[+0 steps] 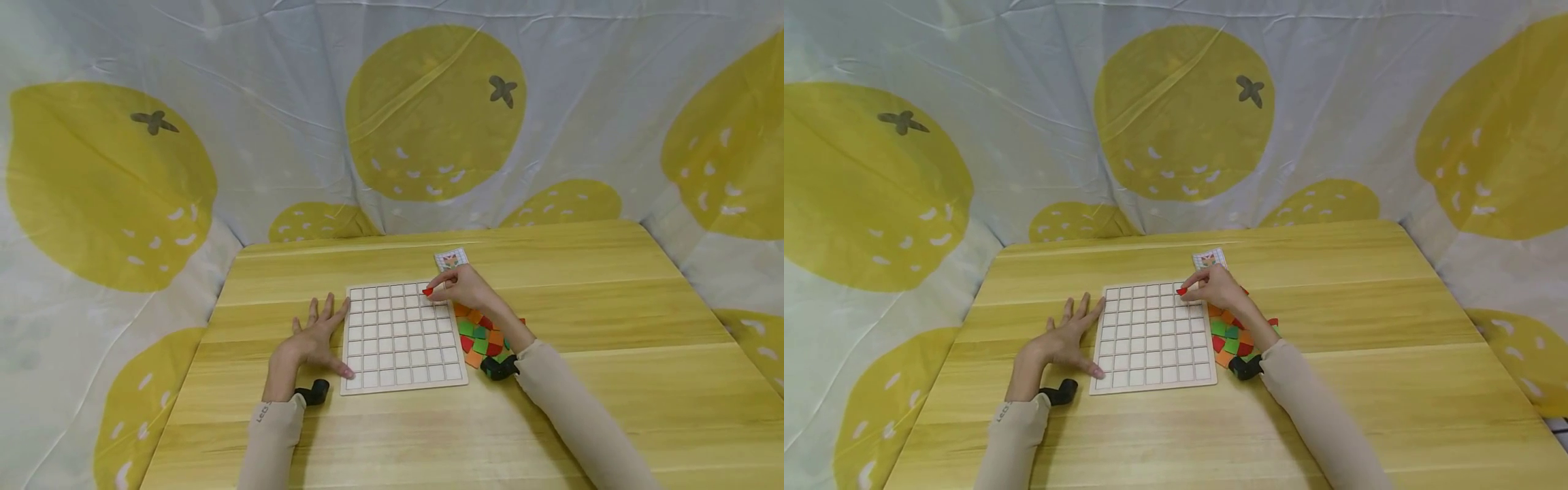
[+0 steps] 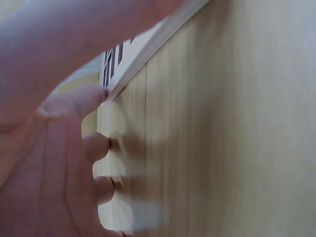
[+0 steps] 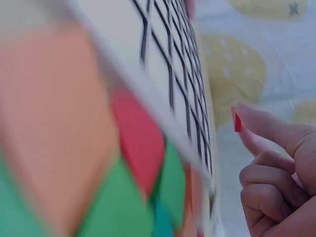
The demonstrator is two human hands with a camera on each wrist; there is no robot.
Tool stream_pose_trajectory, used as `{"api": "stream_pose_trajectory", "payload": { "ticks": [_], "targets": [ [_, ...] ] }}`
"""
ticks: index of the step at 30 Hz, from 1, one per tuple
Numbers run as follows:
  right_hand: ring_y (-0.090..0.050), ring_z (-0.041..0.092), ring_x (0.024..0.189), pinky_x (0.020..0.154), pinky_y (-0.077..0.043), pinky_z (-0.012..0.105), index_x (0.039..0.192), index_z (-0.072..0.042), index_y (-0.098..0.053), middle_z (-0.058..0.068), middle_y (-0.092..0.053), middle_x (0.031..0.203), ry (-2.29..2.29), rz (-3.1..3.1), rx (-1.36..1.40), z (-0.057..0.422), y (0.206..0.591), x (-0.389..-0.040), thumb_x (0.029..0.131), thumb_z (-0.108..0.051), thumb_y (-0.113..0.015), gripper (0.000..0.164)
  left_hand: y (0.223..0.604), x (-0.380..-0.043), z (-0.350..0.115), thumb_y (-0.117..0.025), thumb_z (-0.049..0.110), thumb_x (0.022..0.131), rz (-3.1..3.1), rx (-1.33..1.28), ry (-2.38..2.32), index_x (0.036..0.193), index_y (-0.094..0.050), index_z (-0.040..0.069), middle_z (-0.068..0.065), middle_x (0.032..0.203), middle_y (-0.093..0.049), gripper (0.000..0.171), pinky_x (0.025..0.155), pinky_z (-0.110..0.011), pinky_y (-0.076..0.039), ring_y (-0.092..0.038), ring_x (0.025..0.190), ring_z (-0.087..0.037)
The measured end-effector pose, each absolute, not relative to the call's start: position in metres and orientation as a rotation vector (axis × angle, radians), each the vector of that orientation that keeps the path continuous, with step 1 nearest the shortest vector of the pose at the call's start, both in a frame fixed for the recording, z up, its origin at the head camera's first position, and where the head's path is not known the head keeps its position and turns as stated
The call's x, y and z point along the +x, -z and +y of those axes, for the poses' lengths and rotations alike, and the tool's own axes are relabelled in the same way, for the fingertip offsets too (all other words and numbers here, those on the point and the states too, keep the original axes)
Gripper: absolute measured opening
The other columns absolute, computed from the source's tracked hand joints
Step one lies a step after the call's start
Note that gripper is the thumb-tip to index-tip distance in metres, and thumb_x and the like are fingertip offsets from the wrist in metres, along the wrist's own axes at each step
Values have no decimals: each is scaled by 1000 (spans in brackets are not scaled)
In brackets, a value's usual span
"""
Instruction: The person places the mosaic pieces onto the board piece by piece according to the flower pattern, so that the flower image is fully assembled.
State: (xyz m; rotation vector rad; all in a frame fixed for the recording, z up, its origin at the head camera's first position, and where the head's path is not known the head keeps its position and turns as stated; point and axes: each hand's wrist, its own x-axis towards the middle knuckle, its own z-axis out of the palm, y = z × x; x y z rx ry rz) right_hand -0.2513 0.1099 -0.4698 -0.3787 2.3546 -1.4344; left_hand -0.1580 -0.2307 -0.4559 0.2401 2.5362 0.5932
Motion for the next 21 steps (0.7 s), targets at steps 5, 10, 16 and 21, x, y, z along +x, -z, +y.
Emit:
{"api": "stream_pose_trajectory", "payload": {
  "ticks": [5, 10, 16, 21],
  "targets": [
    [-24, 13, 60, 58, -25, 27, 102, -10, -81, -7, -27, 56, 1448, 2331, -401, 81, 472, -248, 85, -18, -87, 20, 455, -158, -228, -97, 48, 60, 2537, 236, -595, 168, 1, 23, -18, 171, 24, 148, 113, -82, 15, 29, 154, -48],
    [-27, 11, 55, 56, -25, 24, 100, -8, -82, -7, -35, 53, 1481, 2294, -375, 64, 477, -246, 83, -13, -87, 19, 455, -158, -229, -98, 47, 59, 2546, 232, -593, 168, 0, 23, -18, 171, 23, 148, 113, -82, 14, 28, 154, -48],
    [-31, 10, 54, 53, -27, 22, 98, -8, -82, -5, -43, 55, 1499, 2312, -322, 55, 484, -246, 81, -12, -89, 19, 456, -157, -229, -99, 46, 59, 2547, 227, -596, 168, -1, 22, -19, 171, 22, 148, 113, -83, 14, 27, 155, -49],
    [-31, 11, 55, 54, -28, 23, 100, -10, -82, -5, -46, 59, 1535, 2283, -296, 54, 488, -246, 81, -13, -89, 20, 456, -156, -230, -98, 46, 59, 2545, 225, -598, 168, -1, 22, -19, 171, 23, 149, 113, -83, 14, 27, 154, -48]
  ]
}}
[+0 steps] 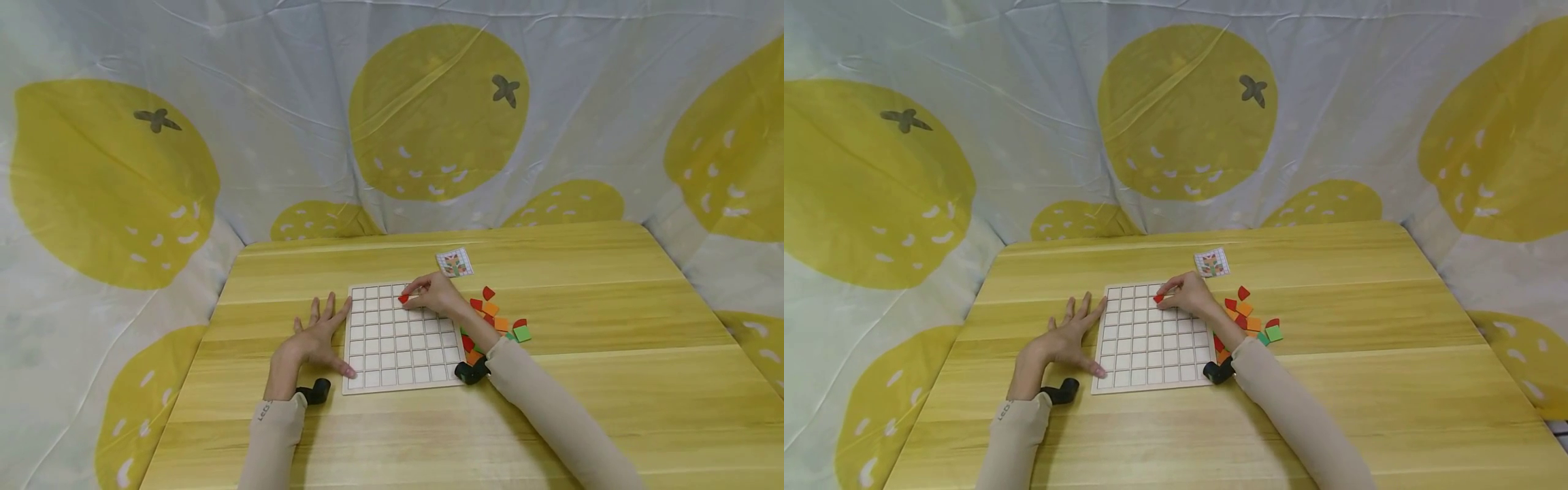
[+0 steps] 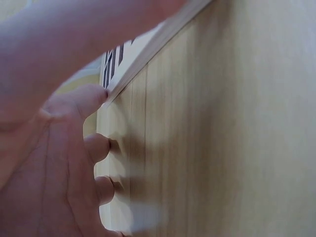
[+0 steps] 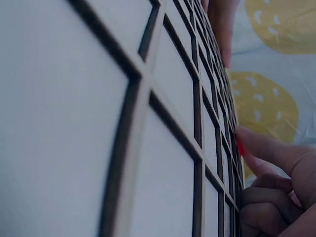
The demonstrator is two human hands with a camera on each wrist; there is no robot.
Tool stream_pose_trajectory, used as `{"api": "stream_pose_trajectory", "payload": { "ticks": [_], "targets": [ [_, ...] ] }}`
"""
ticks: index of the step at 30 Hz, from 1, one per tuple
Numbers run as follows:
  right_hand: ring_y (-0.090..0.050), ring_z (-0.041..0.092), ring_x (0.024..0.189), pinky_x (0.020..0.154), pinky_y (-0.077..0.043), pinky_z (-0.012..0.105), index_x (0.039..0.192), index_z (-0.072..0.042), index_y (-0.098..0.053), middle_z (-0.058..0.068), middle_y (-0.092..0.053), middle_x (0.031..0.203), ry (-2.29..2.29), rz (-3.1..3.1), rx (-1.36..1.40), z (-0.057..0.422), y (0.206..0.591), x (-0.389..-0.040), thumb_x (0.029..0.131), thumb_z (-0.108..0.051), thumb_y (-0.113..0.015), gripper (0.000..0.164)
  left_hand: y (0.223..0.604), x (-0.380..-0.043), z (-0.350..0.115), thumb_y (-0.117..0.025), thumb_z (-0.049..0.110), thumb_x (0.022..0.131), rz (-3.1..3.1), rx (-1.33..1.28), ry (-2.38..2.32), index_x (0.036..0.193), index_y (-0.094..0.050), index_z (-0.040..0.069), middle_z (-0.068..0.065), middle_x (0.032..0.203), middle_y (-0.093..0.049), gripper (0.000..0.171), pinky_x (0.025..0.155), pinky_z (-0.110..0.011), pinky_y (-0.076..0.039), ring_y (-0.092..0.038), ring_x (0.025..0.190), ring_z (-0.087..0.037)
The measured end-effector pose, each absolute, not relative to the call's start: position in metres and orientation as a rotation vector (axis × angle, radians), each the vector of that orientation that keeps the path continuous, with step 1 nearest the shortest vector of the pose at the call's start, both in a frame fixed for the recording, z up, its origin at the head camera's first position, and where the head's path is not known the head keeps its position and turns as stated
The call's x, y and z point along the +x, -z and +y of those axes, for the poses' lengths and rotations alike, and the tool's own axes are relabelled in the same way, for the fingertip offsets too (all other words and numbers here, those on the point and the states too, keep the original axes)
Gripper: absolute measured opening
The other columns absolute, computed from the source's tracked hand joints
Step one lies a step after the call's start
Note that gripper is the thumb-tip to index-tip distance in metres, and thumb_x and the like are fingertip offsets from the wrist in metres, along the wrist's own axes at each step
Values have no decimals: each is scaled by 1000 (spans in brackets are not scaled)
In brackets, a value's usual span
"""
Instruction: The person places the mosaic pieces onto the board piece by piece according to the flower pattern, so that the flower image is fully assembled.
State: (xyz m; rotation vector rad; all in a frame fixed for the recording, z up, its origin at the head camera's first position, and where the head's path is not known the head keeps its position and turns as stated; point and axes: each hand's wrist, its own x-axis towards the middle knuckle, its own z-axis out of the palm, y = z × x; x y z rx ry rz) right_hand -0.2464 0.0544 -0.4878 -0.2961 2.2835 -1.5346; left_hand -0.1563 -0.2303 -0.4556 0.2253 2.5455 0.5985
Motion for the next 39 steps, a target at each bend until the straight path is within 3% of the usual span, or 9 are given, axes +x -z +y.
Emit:
{"api": "stream_pose_trajectory", "payload": {
  "ticks": [4, 9, 16, 22, 33, 36, 39],
  "targets": [
    [-33, 12, 57, 55, -29, 24, 99, -11, -83, -2, -58, 68, 1560, 2281, -276, 57, 489, -246, 84, -16, -87, 17, 456, -157, -230, -98, 46, 59, 2538, 222, -601, 168, 1, 23, -18, 171, 24, 149, 113, -82, 15, 29, 154, -47],
    [-33, 11, 58, 54, -29, 24, 98, -10, -83, 4, -75, 100, 1562, 2290, -269, 58, 490, -247, 87, -17, -84, 12, 457, -158, -231, -98, 46, 60, 2536, 228, -604, 168, 1, 22, -19, 171, 24, 148, 113, -82, 15, 29, 154, -48],
    [-36, 11, 59, 54, -31, 23, 97, -11, -84, 9, -76, 104, 1557, 2280, -245, 54, 487, -249, 88, -16, -83, 11, 456, -159, -231, -98, 46, 60, 2534, 230, -607, 168, 1, 22, -19, 171, 24, 148, 113, -83, 15, 29, 154, -48],
    [-44, 11, 69, 58, -35, 22, 97, -7, -84, 12, -78, 115, 1560, 2295, -267, 52, 489, -251, 88, -14, -83, 11, 457, -160, -231, -98, 47, 60, 2535, 228, -604, 168, 1, 22, -18, 171, 24, 148, 113, -83, 15, 29, 154, -48],
    [-48, 11, 72, 60, -39, 21, 102, -5, -83, 13, -78, 116, 1625, 2233, -209, 55, 487, -249, 89, -14, -82, 16, 458, -160, -231, -98, 46, 60, 2533, 234, -605, 168, 1, 22, -18, 171, 23, 149, 113, -83, 14, 28, 155, -48],
    [-46, 12, 70, 61, -39, 23, 108, -7, -82, 10, -77, 108, 1648, 2217, -175, 64, 486, -248, 91, -16, -81, 20, 458, -159, -230, -98, 47, 60, 2530, 239, -608, 168, 1, 22, -18, 171, 24, 148, 113, -83, 14, 28, 155, -48],
    [-40, 14, 64, 58, -35, 25, 112, -8, -81, 5, -67, 83, 1625, 2265, -181, 81, 483, -248, 92, -21, -79, 23, 458, -160, -231, -98, 47, 61, 2525, 239, -611, 168, 2, 22, -17, 171, 24, 148, 113, -82, 15, 29, 155, -47]
  ]
}}
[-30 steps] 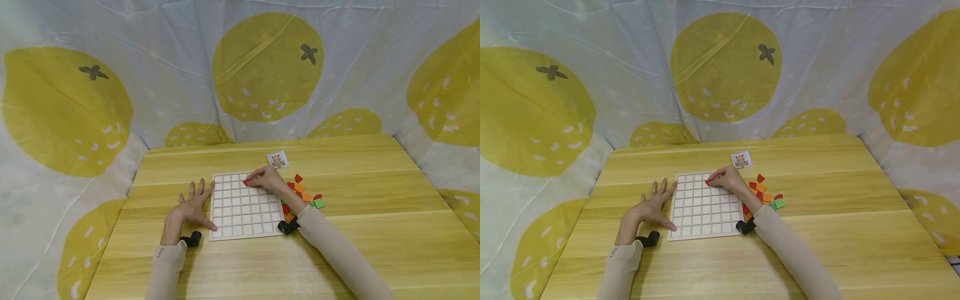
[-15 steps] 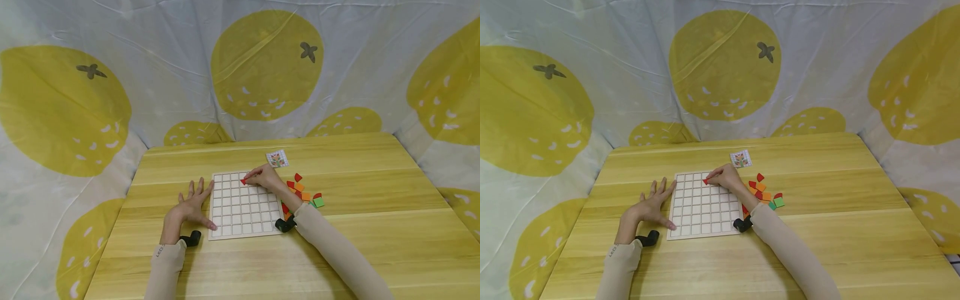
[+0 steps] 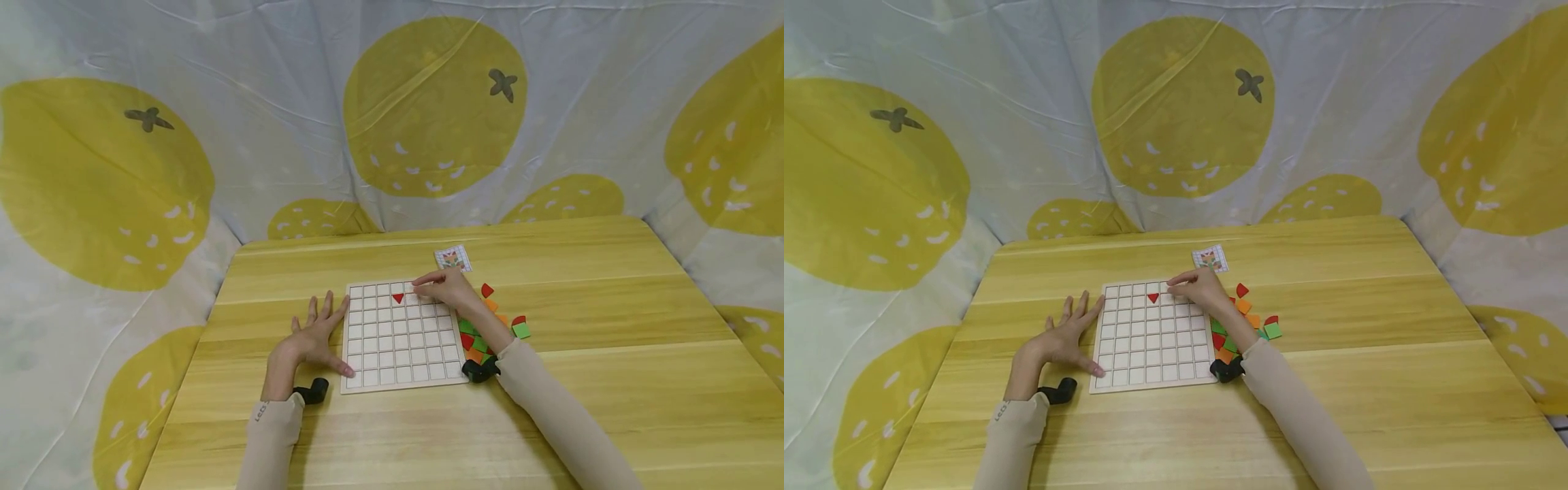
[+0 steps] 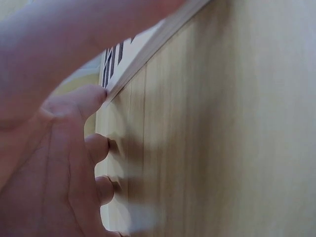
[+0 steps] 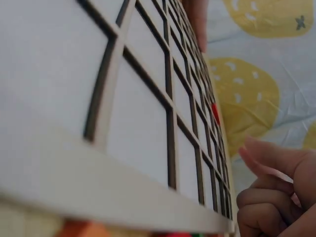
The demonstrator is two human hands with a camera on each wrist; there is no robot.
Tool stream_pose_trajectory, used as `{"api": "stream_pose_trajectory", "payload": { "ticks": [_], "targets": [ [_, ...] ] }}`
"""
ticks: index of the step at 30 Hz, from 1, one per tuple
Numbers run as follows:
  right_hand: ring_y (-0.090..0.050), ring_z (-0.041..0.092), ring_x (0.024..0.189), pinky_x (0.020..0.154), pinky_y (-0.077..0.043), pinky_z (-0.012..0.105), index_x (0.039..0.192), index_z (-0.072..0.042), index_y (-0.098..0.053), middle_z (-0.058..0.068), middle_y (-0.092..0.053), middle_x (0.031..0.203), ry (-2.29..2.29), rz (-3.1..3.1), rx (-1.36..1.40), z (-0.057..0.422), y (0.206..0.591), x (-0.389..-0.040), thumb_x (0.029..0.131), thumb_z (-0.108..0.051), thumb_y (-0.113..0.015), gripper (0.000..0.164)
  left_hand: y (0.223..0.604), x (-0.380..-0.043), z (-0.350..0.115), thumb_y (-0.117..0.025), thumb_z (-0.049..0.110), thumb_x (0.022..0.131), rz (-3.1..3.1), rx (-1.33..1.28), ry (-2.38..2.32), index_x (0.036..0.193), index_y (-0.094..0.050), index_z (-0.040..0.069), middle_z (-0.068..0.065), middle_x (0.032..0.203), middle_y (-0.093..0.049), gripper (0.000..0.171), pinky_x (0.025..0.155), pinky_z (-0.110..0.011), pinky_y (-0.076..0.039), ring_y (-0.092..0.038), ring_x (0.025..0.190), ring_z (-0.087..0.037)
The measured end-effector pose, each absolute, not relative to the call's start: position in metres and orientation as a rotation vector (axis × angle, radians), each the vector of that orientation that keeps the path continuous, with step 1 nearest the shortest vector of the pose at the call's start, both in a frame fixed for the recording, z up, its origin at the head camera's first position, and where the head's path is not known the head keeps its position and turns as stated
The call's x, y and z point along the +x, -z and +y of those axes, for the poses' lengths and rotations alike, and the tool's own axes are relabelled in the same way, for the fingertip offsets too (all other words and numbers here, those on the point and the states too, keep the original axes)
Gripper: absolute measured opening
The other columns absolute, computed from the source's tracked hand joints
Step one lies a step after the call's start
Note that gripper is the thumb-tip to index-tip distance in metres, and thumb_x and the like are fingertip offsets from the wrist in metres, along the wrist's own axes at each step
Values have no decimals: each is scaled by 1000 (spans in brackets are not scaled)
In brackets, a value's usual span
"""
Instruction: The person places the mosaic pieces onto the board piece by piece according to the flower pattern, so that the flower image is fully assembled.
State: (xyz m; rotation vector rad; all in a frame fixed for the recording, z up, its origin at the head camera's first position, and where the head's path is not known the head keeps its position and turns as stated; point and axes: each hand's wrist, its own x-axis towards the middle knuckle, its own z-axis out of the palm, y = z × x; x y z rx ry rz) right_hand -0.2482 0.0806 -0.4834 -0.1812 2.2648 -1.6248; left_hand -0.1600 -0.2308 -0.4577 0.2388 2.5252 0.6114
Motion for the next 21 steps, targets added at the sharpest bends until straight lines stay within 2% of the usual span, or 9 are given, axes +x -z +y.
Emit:
{"api": "stream_pose_trajectory", "payload": {
  "ticks": [2, 5, 8, 10, 13, 17, 21],
  "targets": [
    [-37, 14, 66, 59, -33, 26, 114, -8, -80, -4, -57, 76, 1603, 2296, -180, 96, 481, -248, 93, -23, -79, 25, 459, -160, -231, -98, 48, 61, 2522, 238, -610, 168, 2, 23, -17, 171, 25, 148, 114, -82, 15, 29, 155, -46],
    [-31, 14, 60, 55, -29, 26, 118, -7, -79, -7, -43, 65, 1585, 2336, -164, 121, 476, -247, 95, -22, -77, 28, 459, -160, -231, -98, 48, 61, 2526, 240, -615, 168, 2, 23, -17, 171, 25, 148, 113, -82, 14, 29, 155, -47],
    [-29, 15, 57, 54, -28, 26, 122, -6, -77, -5, -39, 61, 1563, 2371, -122, 145, 470, -246, 96, -22, -75, 30, 461, -161, -232, -98, 48, 60, 2533, 243, -616, 168, 2, 23, -17, 171, 25, 149, 113, -83, 14, 29, 155, -47],
    [-31, 15, 58, 56, -29, 26, 124, -6, -76, -4, -44, 64, 1537, 2397, -94, 159, 468, -246, 97, -24, -74, 32, 461, -161, -233, -98, 48, 60, 2536, 246, -618, 168, 2, 23, -17, 171, 24, 149, 113, -83, 14, 29, 155, -47],
    [-33, 16, 59, 57, -31, 28, 124, -8, -76, -3, -41, 63, 1511, 2424, -43, 176, 469, -245, 98, -25, -73, 31, 461, -161, -233, -98, 48, 60, 2535, 246, -622, 168, 2, 23, -17, 171, 24, 149, 113, -83, 14, 29, 155, -47],
    [-33, 15, 57, 57, -31, 28, 124, -8, -76, -6, -34, 60, 1484, 2439, 3, 193, 475, -244, 97, -27, -74, 32, 460, -160, -232, -98, 49, 60, 2530, 247, -628, 168, 1, 23, -16, 171, 24, 149, 113, -83, 15, 29, 155, -46],
    [-35, 13, 59, 59, -31, 27, 126, -8, -75, -8, -36, 60, 1486, 2416, 7, 203, 479, -245, 96, -27, -75, 36, 460, -161, -233, -97, 49, 61, 2529, 258, -633, 168, 2, 22, -17, 171, 24, 148, 112, -83, 14, 29, 154, -47]
  ]
}}
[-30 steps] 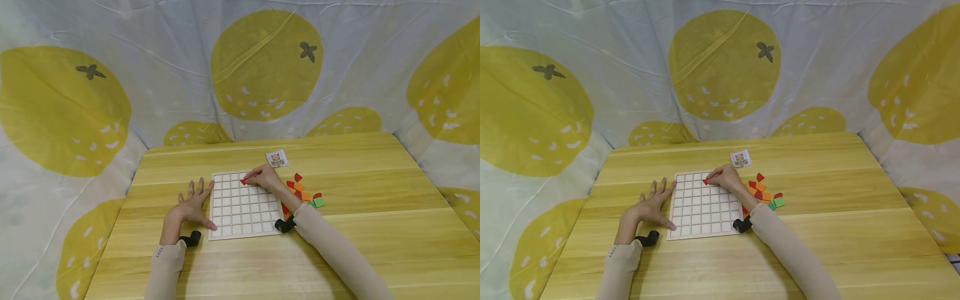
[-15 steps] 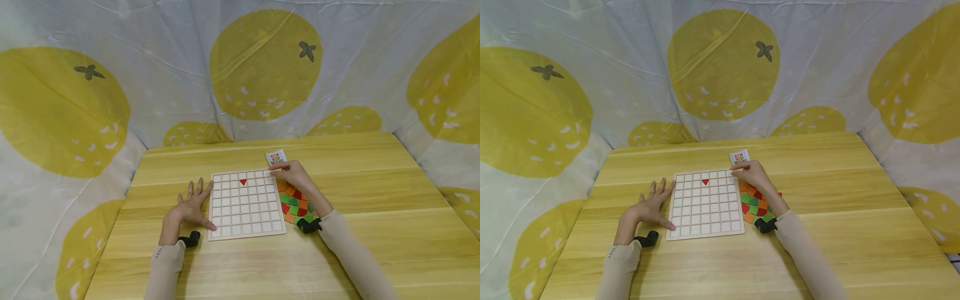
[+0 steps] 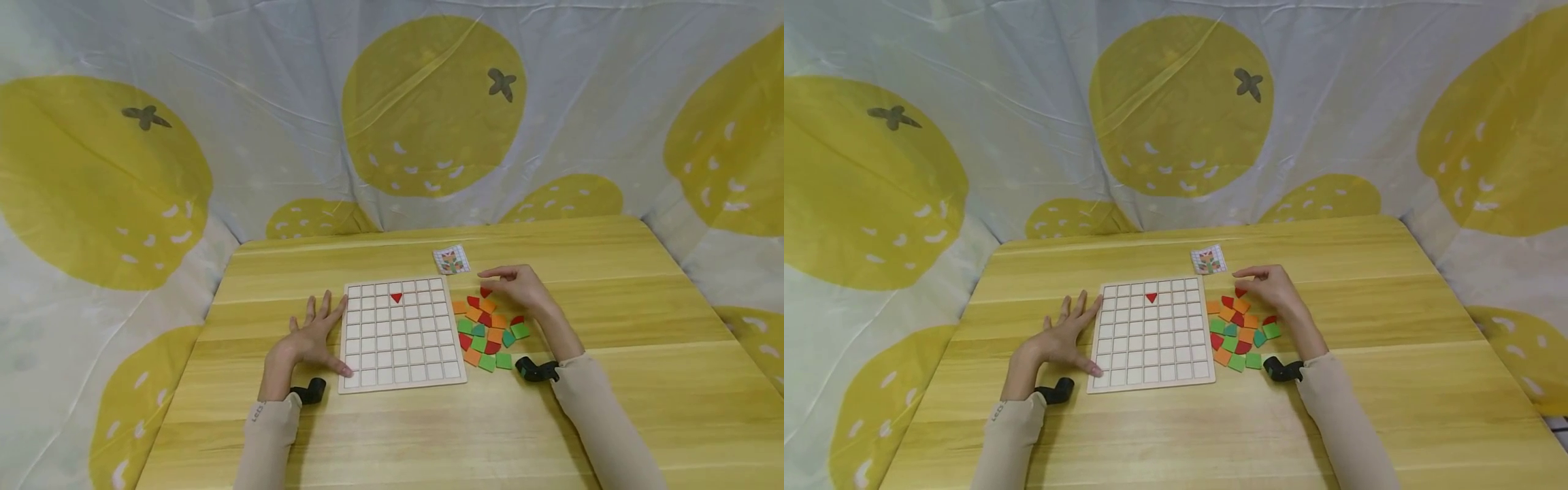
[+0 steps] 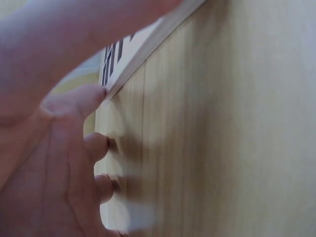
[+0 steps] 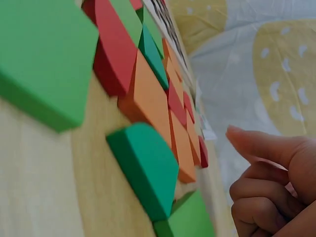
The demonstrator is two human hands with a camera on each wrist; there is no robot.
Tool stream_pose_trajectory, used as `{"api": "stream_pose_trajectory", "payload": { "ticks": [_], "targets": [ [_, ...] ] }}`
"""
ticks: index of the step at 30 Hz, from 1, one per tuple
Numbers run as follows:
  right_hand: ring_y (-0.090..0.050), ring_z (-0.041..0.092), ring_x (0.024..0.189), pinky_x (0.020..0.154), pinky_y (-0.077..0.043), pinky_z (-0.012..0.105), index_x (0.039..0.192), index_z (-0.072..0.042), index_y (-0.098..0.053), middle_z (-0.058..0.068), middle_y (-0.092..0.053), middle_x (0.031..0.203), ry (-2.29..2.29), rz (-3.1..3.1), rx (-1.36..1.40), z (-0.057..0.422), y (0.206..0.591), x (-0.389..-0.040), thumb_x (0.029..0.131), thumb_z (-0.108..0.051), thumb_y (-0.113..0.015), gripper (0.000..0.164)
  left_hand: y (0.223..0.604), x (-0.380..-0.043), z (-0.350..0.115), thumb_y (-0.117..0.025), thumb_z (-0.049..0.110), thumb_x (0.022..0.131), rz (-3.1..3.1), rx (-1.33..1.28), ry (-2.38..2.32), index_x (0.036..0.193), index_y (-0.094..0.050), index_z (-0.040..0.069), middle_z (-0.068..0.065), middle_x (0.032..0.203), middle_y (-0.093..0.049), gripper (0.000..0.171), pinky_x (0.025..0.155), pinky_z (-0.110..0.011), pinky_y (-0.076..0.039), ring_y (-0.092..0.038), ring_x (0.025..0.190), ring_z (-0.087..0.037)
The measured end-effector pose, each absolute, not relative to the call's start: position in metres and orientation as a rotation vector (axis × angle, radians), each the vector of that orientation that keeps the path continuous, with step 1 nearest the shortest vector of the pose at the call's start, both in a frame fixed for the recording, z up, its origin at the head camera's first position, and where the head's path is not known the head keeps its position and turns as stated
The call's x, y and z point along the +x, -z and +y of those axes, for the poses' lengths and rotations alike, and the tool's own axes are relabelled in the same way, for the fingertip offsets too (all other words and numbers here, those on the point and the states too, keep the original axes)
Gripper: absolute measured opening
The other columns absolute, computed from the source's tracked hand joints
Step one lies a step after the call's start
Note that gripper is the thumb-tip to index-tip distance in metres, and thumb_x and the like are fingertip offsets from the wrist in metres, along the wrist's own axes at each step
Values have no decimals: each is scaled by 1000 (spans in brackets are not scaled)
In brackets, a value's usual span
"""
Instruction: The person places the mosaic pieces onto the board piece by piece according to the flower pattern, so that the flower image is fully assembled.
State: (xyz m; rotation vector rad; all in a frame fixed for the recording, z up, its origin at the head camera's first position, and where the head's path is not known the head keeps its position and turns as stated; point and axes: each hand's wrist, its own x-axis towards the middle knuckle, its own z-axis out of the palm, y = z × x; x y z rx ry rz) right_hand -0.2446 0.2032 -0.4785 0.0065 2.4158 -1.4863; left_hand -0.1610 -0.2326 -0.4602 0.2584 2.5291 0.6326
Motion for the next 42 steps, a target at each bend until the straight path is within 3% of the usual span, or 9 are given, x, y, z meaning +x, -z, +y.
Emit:
{"api": "stream_pose_trajectory", "payload": {
  "ticks": [3, 6, 10, 18, 31, 42],
  "targets": [
    [-46, 9, 65, 66, -37, 23, 129, -4, -72, -13, -54, 64, 1482, 2377, -23, 209, 480, -245, 96, -22, -75, 38, 460, -161, -233, -97, 49, 61, 2531, 267, -633, 168, 2, 22, -18, 171, 24, 148, 112, -83, 14, 29, 154, -47],
    [-47, 7, 66, 66, -38, 22, 132, -1, -69, -12, -57, 66, 1462, 2334, -42, 213, 482, -246, 95, -15, -75, 40, 459, -161, -233, -97, 50, 61, 2531, 264, -626, 168, 2, 23, -17, 171, 24, 148, 112, -83, 15, 30, 154, -47],
    [-37, 9, 60, 59, -34, 24, 131, 2, -68, -8, -43, 61, 1442, 2309, -74, 217, 485, -247, 92, -9, -76, 41, 460, -160, -234, -98, 49, 60, 2532, 251, -627, 168, 2, 24, -16, 171, 24, 149, 113, -83, 15, 29, 155, -47],
    [-38, 8, 54, 56, -34, 23, 124, 3, -71, -8, -46, 57, 1434, 2371, -117, 213, 490, -247, 88, -11, -81, 40, 462, -160, -233, -98, 49, 60, 2536, 249, -627, 168, 1, 23, -17, 171, 24, 148, 113, -83, 15, 29, 155, -47],
    [-31, 9, 51, 52, -29, 24, 121, 5, -72, -8, -36, 56, 1471, 2383, -120, 210, 492, -247, 88, -12, -82, 39, 463, -160, -233, -98, 49, 60, 2533, 251, -630, 168, 3, 24, -16, 171, 25, 149, 113, -83, 15, 30, 155, -46],
    [-24, 11, 46, 48, -22, 24, 116, -3, -77, -7, -30, 51, 1547, 2384, -174, 177, 480, -242, 88, -18, -84, 33, 459, -159, -233, -98, 48, 60, 2532, 268, -620, 168, 3, 21, -19, 171, 25, 150, 112, -85, 13, 29, 154, -48]
  ]
}}
